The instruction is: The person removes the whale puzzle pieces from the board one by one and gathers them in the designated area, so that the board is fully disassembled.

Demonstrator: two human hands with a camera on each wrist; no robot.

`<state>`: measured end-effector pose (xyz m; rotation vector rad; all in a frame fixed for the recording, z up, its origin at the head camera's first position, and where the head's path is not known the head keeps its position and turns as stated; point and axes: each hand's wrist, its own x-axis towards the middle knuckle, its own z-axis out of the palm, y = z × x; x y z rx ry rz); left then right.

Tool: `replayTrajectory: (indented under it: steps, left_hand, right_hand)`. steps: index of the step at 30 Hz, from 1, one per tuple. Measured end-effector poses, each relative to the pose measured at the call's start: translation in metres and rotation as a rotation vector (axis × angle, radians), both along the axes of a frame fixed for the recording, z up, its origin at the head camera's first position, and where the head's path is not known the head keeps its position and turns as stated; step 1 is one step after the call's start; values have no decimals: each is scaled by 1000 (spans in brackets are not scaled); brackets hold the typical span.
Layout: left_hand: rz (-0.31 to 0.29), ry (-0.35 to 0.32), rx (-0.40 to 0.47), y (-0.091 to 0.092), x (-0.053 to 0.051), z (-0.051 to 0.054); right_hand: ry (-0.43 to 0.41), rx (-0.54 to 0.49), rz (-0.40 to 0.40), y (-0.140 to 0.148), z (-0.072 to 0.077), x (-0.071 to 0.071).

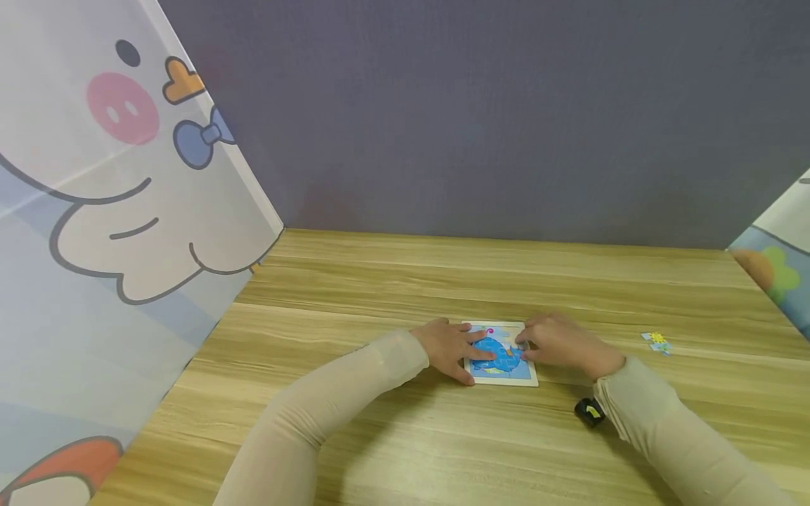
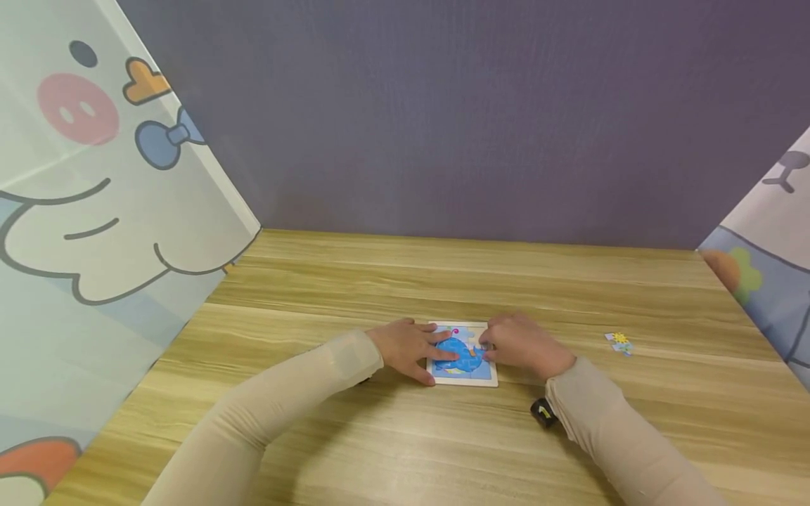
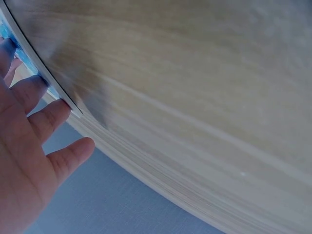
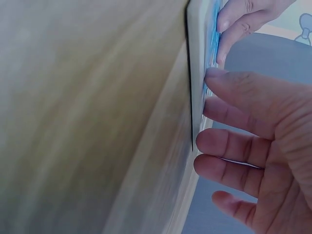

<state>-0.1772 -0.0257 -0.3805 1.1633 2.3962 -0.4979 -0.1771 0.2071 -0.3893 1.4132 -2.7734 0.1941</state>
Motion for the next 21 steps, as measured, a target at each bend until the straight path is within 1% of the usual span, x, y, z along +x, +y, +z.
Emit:
replayTrajectory:
  steps: [4,9,13,21]
  left_hand:
    - [2,7,-7,0,1,1]
    - [-5,23,-20,1,1,1]
    - [-4,23,-26,1,2,1]
    - [-7,21,-22,2,0,1]
  right_hand:
    - [-33,-5,-39,-2,1,1]
    - [-77,14,-96,-4,2,2]
    - [-113,26,-127,-6,3,1]
    - [-134,1,-136,-5,3,-2]
